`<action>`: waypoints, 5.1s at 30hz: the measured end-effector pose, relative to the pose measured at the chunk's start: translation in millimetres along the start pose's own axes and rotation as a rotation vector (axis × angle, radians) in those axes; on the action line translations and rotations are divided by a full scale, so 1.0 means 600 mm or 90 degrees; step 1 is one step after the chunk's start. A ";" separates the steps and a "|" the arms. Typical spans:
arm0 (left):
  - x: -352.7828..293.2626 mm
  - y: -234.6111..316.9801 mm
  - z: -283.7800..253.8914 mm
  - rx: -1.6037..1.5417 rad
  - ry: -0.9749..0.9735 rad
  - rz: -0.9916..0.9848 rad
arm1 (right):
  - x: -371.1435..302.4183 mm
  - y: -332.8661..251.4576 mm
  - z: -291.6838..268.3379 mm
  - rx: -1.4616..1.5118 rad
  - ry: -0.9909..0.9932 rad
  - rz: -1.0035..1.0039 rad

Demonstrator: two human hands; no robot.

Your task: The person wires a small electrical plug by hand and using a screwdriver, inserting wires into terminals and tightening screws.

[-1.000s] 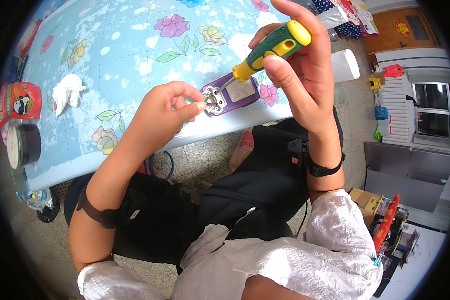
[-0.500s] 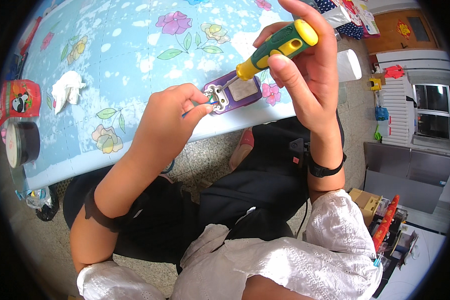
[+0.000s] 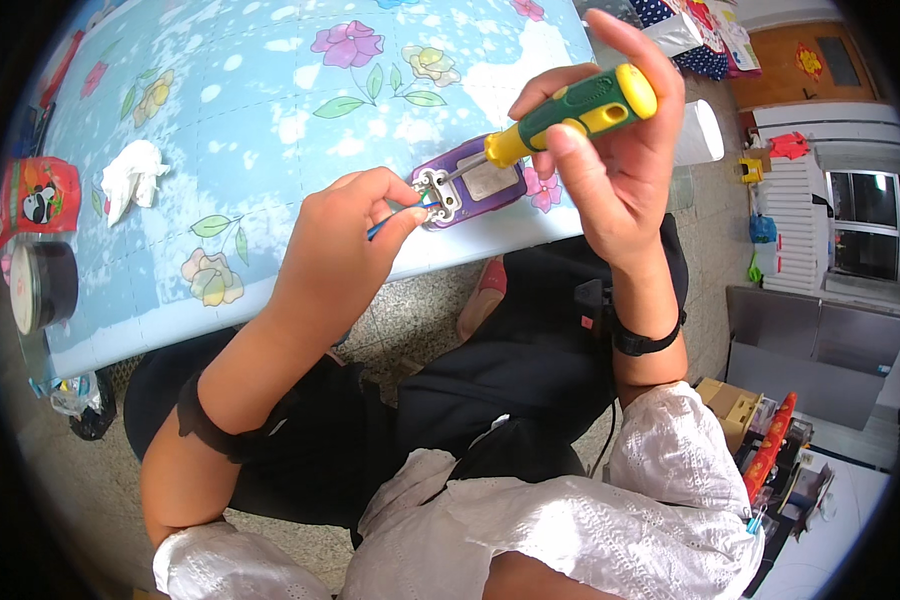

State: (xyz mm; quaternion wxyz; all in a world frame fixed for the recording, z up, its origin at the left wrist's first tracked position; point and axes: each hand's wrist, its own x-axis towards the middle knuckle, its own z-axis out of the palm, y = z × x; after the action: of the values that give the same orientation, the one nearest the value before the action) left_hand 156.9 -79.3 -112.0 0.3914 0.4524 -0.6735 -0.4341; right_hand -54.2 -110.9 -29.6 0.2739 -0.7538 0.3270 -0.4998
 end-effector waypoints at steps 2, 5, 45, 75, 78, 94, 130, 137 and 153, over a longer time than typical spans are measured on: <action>0.003 -0.002 -0.002 -0.033 -0.019 -0.077 | -0.008 0.003 -0.009 -0.052 -0.038 -0.030; 0.004 0.000 0.002 -0.029 -0.010 -0.061 | -0.013 0.004 -0.031 -0.001 0.078 -0.035; 0.020 0.037 -0.052 -0.046 -0.017 -0.095 | -0.040 0.038 -0.003 -0.462 -0.236 -0.093; 0.020 0.046 -0.059 -0.010 0.064 -0.024 | -0.040 0.035 0.018 -0.468 -0.152 -0.164; 0.018 0.055 -0.062 -0.012 0.063 -0.031 | -0.039 0.031 0.016 -0.438 -0.157 -0.124; 0.010 0.075 -0.067 -0.041 0.062 -0.043 | -0.046 0.027 0.026 -0.490 -0.083 -0.145; 0.001 0.060 -0.023 -0.356 -0.032 -0.154 | -0.042 -0.001 0.030 -0.279 -0.091 -0.158; 0.000 0.061 -0.016 -0.374 0.005 -0.217 | -0.064 -0.008 0.057 -0.263 -0.072 -0.112; -0.002 0.083 -0.045 -0.139 -0.107 -0.058 | -0.033 -0.012 -0.006 -0.211 -0.160 -0.056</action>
State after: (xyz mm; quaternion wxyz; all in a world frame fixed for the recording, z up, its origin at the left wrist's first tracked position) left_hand 168.7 -73.9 -56.6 0.3604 0.3993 -0.6313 -0.5588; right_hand -61.5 -91.1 -34.3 0.1624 -0.8585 0.3346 -0.3530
